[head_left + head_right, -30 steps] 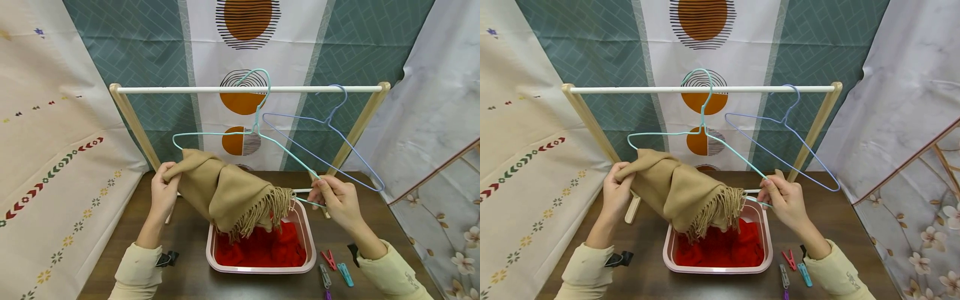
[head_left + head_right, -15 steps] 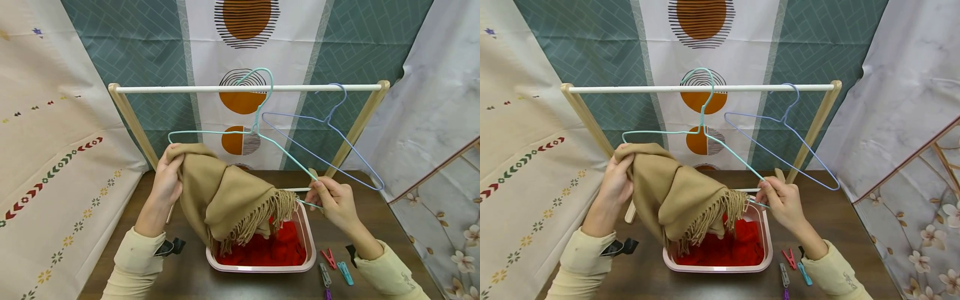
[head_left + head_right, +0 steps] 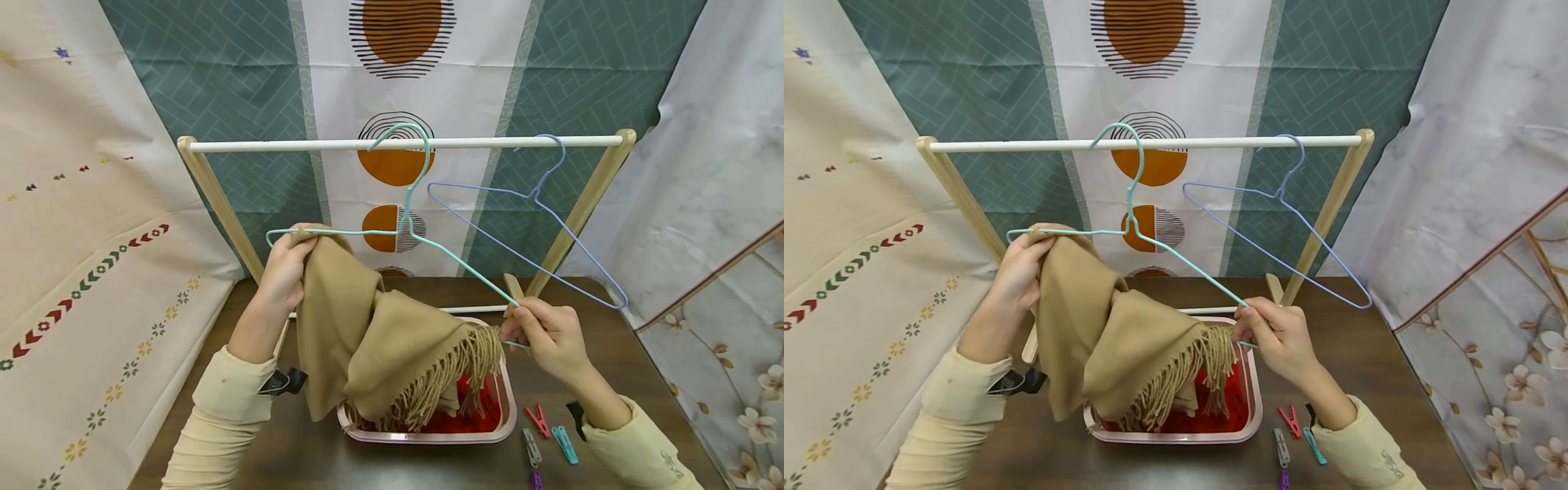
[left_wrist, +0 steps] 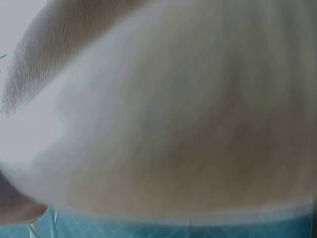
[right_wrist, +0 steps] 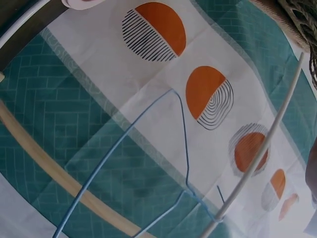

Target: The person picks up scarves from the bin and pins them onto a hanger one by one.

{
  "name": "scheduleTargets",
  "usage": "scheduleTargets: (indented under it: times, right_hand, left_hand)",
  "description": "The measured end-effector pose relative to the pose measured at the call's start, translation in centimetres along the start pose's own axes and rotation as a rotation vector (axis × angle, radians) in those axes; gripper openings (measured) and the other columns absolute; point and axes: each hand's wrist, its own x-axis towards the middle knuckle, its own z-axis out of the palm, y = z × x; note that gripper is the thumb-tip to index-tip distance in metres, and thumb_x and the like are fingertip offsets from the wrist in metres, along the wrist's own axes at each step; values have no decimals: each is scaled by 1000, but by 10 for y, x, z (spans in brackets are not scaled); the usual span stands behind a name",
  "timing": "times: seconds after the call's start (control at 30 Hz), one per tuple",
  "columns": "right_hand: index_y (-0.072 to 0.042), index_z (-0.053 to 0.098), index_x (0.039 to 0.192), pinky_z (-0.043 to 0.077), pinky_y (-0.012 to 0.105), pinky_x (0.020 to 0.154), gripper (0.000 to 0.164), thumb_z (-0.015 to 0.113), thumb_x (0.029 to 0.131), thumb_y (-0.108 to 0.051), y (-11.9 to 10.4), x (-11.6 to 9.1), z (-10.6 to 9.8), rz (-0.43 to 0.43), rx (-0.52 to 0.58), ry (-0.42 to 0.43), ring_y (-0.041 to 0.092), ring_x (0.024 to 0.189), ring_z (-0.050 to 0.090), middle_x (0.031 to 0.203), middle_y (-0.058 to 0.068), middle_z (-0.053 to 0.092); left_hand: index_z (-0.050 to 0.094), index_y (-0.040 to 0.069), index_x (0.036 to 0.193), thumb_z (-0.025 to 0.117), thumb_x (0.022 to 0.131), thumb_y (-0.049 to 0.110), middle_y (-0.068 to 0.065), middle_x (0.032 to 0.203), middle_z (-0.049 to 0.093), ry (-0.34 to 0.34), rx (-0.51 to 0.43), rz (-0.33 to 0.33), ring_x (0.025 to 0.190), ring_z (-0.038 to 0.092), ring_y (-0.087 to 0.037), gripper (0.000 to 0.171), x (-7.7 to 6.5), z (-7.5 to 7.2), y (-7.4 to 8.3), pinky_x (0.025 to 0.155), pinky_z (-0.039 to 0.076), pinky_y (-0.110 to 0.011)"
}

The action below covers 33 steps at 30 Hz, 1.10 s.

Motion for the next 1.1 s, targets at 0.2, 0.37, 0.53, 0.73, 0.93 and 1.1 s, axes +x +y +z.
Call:
scheduleTargets:
  times: [0.2, 0.37, 0.53, 0.73, 0.93, 1.1]
  right_hand:
    - [9, 56, 81, 37, 13, 39, 22, 44, 95, -3, -5, 1, -3, -38, 52, -55, 6, 39, 45, 57, 9, 59]
    - [10, 56, 81, 36, 15, 36, 22, 45, 94, -2, -7, 2, -1, -41, 66, -29, 5, 40, 45, 56, 9, 58]
    - [12, 56, 80, 37, 17, 35, 20, 45, 93, 1, -7, -3, 1, 10, 34, 34, 5, 42, 51, 57, 9, 60]
    - [12, 57, 79, 37, 19, 33, 17, 44, 90, 9, -7, -6, 0, 69, 25, 106, 5, 44, 55, 58, 8, 62]
    - [10, 59, 80, 39, 18, 34, 20, 41, 88, 15, -6, -7, -2, 116, 50, 151, 6, 44, 57, 58, 8, 62]
    - [9, 59, 81, 39, 18, 35, 22, 40, 88, 16, -7, -4, -4, 120, 57, 185, 6, 43, 56, 58, 7, 62]
  left_hand:
    - [48, 7, 94, 41, 97, 10, -5, 90, 49, 44, 308, 87, 72, 51, -8, 8, 17, 4, -8, 65, 43, -17]
    - [55, -1, 86, 51, 92, 8, -3, 71, 51, 104, 540, 226, 62, 51, -8, 11, 23, 7, -19, 57, 44, -17]
    - [71, -1, 82, 63, 80, 5, -12, 69, 65, 175, 1132, 597, 60, 59, -24, 10, 22, 5, -25, 53, 47, -33]
    - [70, -3, 81, 64, 75, 2, -17, 79, 64, 225, 1398, 921, 77, 60, -34, 10, 18, -2, -27, 63, 50, -45]
    - [65, -6, 91, 67, 76, 5, -20, 88, 61, 237, 1184, 1203, 82, 56, -36, 19, 13, -11, -30, 77, 45, -44]
    - [62, -6, 97, 66, 75, 2, -20, 92, 58, 333, 974, 1358, 82, 53, -36, 23, 3, -20, -38, 77, 43, -38]
